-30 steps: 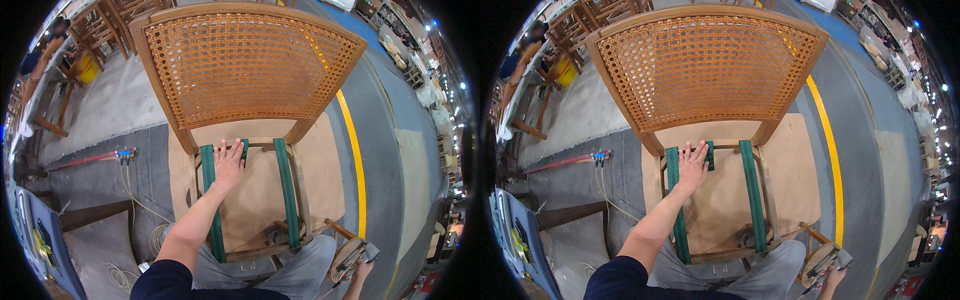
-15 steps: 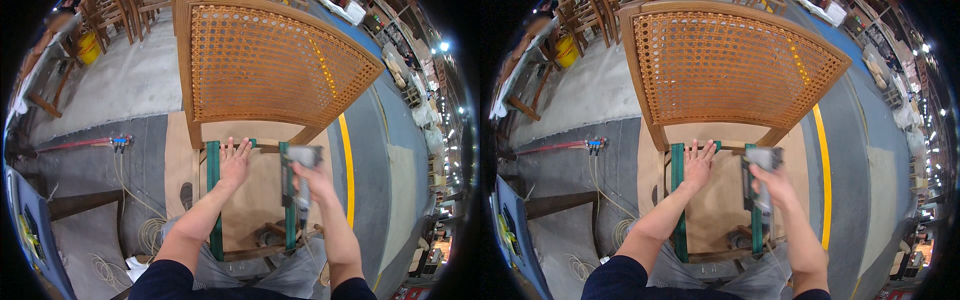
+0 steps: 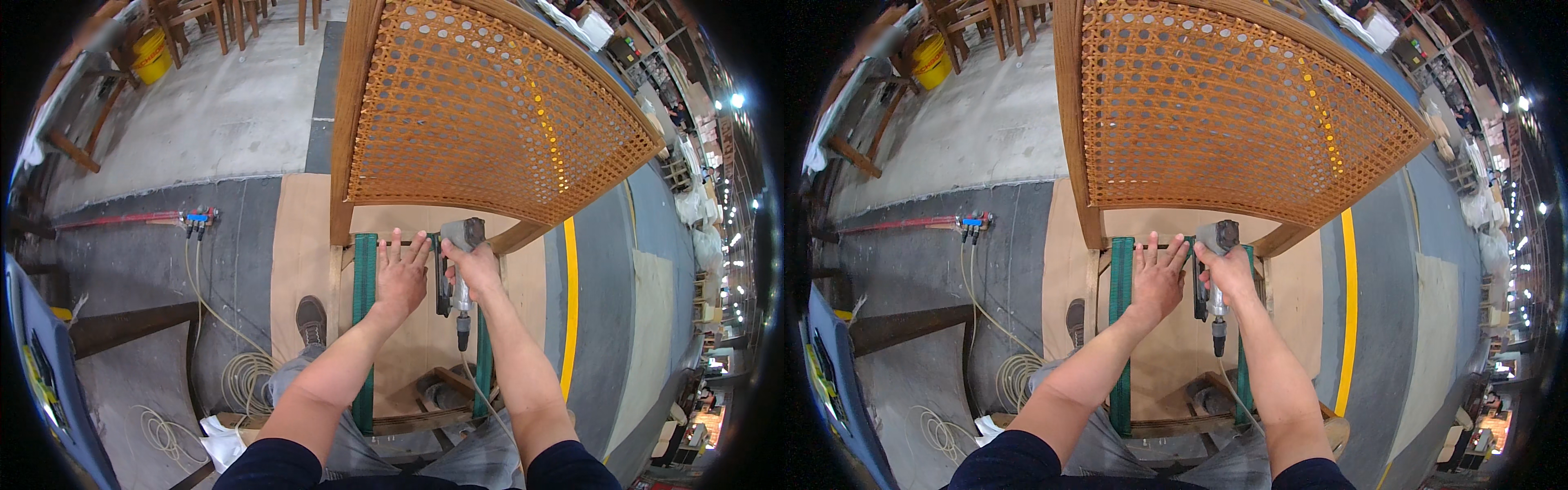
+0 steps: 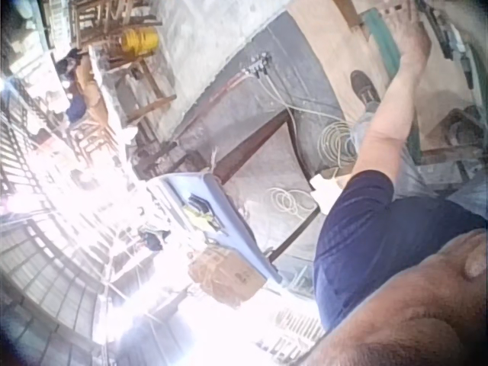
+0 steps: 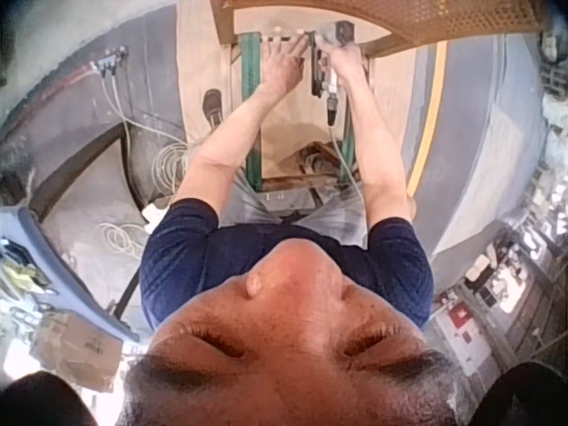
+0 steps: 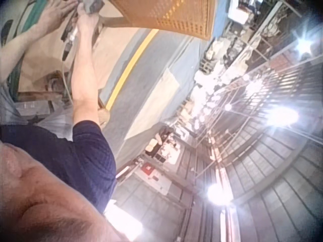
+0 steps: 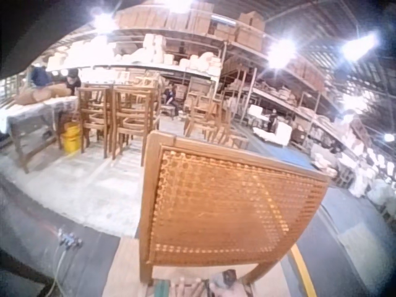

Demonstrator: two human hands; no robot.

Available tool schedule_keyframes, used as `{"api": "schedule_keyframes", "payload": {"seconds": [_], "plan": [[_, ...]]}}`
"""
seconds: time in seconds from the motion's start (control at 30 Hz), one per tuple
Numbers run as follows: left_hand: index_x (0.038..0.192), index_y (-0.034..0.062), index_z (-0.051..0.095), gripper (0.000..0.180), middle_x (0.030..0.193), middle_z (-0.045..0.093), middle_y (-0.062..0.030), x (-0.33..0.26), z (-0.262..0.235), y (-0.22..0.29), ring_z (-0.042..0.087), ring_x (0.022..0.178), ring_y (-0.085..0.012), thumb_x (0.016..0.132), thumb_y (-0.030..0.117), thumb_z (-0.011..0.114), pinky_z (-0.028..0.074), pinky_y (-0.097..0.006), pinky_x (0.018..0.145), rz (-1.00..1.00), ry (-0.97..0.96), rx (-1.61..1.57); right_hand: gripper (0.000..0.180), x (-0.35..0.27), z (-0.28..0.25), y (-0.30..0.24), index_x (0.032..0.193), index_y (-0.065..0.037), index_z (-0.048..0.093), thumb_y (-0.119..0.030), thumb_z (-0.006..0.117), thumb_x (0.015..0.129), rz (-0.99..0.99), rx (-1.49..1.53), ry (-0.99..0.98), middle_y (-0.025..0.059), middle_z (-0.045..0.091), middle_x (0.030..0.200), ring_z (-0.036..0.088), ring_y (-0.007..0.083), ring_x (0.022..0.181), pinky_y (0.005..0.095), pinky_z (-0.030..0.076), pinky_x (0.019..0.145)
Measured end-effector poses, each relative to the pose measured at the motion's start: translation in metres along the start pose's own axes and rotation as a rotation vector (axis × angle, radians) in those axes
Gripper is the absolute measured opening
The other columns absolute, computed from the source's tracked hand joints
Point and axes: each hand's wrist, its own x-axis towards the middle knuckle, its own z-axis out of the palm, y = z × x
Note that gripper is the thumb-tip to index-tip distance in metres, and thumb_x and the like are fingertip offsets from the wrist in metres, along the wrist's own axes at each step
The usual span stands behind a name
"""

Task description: The person selects a wooden chair with a cane back and places it on a cardboard sheet. They then attach green webbing straps to the chair seat frame using a pneumatic nail gun, securing each strap in place.

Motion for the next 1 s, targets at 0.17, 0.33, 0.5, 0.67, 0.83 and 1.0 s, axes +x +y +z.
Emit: {"api": "schedule_keyframes", "payload": {"seconds": [0.17,0.33,0.5,0.67,0.83,1.0], "plan": [[0.156,0.0161,0.048,0.059,0.165,0.041,-0.0033,0.000,0.006,-0.003,0.027,0.157,-0.0391,0.100,0.026,0.064,0.020,-0.058,0.128,0.028,0.170,-0.114,0.030,0.005,-0.001,0.002,0.096,-0.001,0.069,-0.028,0.082,0.094,0.012,-0.037,0.011,0.0059,0.067,0.079,0.057,0.0146,0.051,0.0319,0.044,0.043],[0.142,0.0042,0.059,0.049,0.152,0.052,-0.0234,0.004,-0.033,-0.001,0.037,0.151,-0.0410,0.095,0.018,0.068,0.032,-0.045,0.126,-0.207,-0.143,-0.647,0.030,-0.010,-0.002,0.001,0.095,-0.001,0.068,-0.028,0.081,0.094,-0.016,0.080,0.043,0.0067,0.068,0.082,0.057,0.0150,0.051,0.0325,0.045,0.043],[0.143,0.0020,0.058,0.054,0.156,0.048,-0.0215,0.020,0.031,-0.018,0.043,0.148,-0.0349,0.098,0.027,0.071,0.037,-0.041,0.120,-0.567,-0.055,-1.067,0.031,-0.007,0.007,-0.002,0.098,-0.001,0.068,-0.028,0.081,0.094,-0.028,0.095,-0.055,0.0066,0.068,0.084,0.057,0.0151,0.051,0.0325,0.046,0.044],[0.140,0.0016,0.061,0.051,0.155,0.048,-0.0151,0.019,0.048,-0.017,0.049,0.142,-0.0281,0.098,0.028,0.072,0.041,-0.039,0.115,-0.558,-0.119,-1.300,0.031,-0.002,0.008,0.004,0.098,-0.001,0.067,-0.028,0.081,0.095,-0.024,0.060,-0.024,0.0063,0.068,0.084,0.057,0.0145,0.051,0.0325,0.045,0.044],[0.116,0.0005,0.071,0.031,0.117,0.070,-0.0109,0.021,0.048,-0.022,0.064,0.110,-0.0227,0.097,0.025,0.073,0.050,-0.036,0.096,-0.508,-0.198,-1.256,0.031,0.002,0.010,0.006,0.092,-0.001,0.067,-0.028,0.081,0.095,-0.013,-0.010,-0.009,0.0061,0.068,0.080,0.057,0.0138,0.050,0.0322,0.045,0.044],[0.103,0.0029,0.072,0.019,0.091,0.071,-0.0065,0.015,0.042,-0.017,0.063,0.086,-0.0165,0.096,0.020,0.072,0.051,-0.035,0.079,-0.536,-0.183,-1.237,0.032,-0.004,0.019,0.003,0.089,0.000,0.068,-0.029,0.081,0.095,-0.024,-0.011,-0.016,0.0066,0.068,0.077,0.058,0.0139,0.050,0.0320,0.046,0.044]]}}
